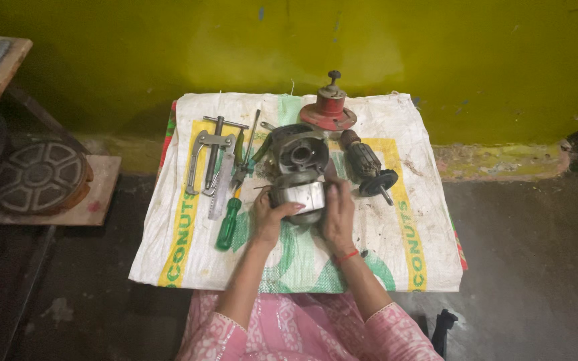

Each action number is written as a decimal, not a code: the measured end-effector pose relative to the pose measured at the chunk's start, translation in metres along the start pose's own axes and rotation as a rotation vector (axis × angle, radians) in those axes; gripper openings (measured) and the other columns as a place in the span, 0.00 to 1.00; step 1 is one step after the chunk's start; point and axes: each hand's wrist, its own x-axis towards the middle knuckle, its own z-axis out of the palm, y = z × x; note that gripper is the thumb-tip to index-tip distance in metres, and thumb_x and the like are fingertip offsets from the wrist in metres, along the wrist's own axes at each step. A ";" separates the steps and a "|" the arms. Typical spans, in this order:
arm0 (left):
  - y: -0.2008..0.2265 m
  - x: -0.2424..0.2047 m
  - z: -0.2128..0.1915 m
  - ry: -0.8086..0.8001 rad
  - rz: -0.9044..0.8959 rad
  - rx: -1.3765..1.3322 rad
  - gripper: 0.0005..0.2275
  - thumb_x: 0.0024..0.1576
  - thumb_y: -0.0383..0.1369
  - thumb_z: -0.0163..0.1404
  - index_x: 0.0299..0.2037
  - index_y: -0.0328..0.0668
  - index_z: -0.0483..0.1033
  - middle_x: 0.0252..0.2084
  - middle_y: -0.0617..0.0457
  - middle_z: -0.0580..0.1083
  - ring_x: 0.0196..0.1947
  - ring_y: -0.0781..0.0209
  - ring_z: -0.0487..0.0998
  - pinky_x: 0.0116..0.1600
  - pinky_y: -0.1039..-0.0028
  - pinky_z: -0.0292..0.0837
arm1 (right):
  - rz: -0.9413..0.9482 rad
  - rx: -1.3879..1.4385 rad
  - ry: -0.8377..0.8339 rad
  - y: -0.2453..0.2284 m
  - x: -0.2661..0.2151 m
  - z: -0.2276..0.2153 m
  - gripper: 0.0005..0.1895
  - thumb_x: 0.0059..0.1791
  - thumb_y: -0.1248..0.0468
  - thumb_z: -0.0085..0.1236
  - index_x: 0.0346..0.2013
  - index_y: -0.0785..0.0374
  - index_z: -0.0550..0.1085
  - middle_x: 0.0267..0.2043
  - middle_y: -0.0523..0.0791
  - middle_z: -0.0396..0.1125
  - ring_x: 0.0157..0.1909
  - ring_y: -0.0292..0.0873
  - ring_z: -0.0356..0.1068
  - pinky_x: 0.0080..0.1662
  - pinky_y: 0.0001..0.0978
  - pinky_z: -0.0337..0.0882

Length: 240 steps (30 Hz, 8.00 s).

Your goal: The person assembles a small electric motor by inserting the rotor into the stator housing and aligning the end caps. They handle the rotor, stator, and end caps by hand, fitting them together on a cloth-covered work surface.

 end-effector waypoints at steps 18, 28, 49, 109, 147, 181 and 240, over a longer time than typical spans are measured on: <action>-0.015 0.008 -0.016 -0.102 -0.034 -0.046 0.31 0.38 0.29 0.59 0.57 0.31 0.70 0.45 0.48 0.77 0.44 0.59 0.78 0.52 0.70 0.75 | 0.242 0.199 -0.129 0.034 0.053 0.006 0.19 0.57 0.59 0.47 0.53 0.74 0.73 0.40 0.52 0.73 0.39 0.39 0.71 0.43 0.35 0.71; 0.006 0.004 0.002 -0.002 0.007 0.264 0.26 0.42 0.33 0.63 0.51 0.27 0.76 0.44 0.44 0.81 0.42 0.60 0.80 0.50 0.73 0.76 | 0.089 -0.117 -0.243 0.045 0.083 0.008 0.14 0.52 0.63 0.60 0.44 0.73 0.75 0.37 0.50 0.75 0.37 0.38 0.69 0.41 0.32 0.70; -0.005 0.009 -0.001 -0.106 0.062 0.010 0.28 0.43 0.32 0.61 0.55 0.28 0.70 0.46 0.46 0.77 0.44 0.61 0.79 0.52 0.73 0.76 | -0.078 0.078 -0.065 0.117 0.112 0.045 0.09 0.49 0.67 0.61 0.38 0.68 0.71 0.32 0.41 0.71 0.33 0.29 0.67 0.36 0.26 0.69; 0.159 -0.059 0.176 -0.451 0.956 0.828 0.18 0.47 0.26 0.56 0.50 0.34 0.72 0.52 0.45 0.74 0.53 0.52 0.75 0.60 0.64 0.73 | 0.120 0.077 -0.022 0.041 0.056 0.013 0.12 0.56 0.63 0.52 0.50 0.69 0.68 0.41 0.51 0.74 0.43 0.39 0.72 0.46 0.31 0.72; 0.023 0.055 0.000 0.140 -0.177 0.814 0.47 0.42 0.61 0.60 0.59 0.21 0.63 0.58 0.29 0.73 0.58 0.41 0.77 0.61 0.61 0.71 | 0.255 -0.012 0.013 0.008 0.020 0.000 0.19 0.59 0.53 0.45 0.40 0.68 0.72 0.26 0.48 0.63 0.30 0.40 0.61 0.33 0.37 0.63; 0.032 0.032 0.016 -0.231 0.192 0.539 0.39 0.30 0.31 0.72 0.57 0.41 0.68 0.49 0.50 0.80 0.50 0.59 0.81 0.56 0.72 0.75 | -0.017 0.503 -0.416 -0.002 0.029 -0.028 0.55 0.41 0.67 0.67 0.76 0.65 0.45 0.75 0.53 0.50 0.78 0.49 0.48 0.74 0.40 0.48; 0.005 0.038 -0.002 -0.264 0.032 0.487 0.42 0.28 0.27 0.66 0.60 0.47 0.67 0.47 0.55 0.80 0.48 0.63 0.81 0.56 0.73 0.76 | 0.219 0.428 -0.382 0.030 0.040 -0.033 0.03 0.55 0.69 0.56 0.37 0.65 0.74 0.37 0.41 0.70 0.39 0.33 0.65 0.43 0.27 0.68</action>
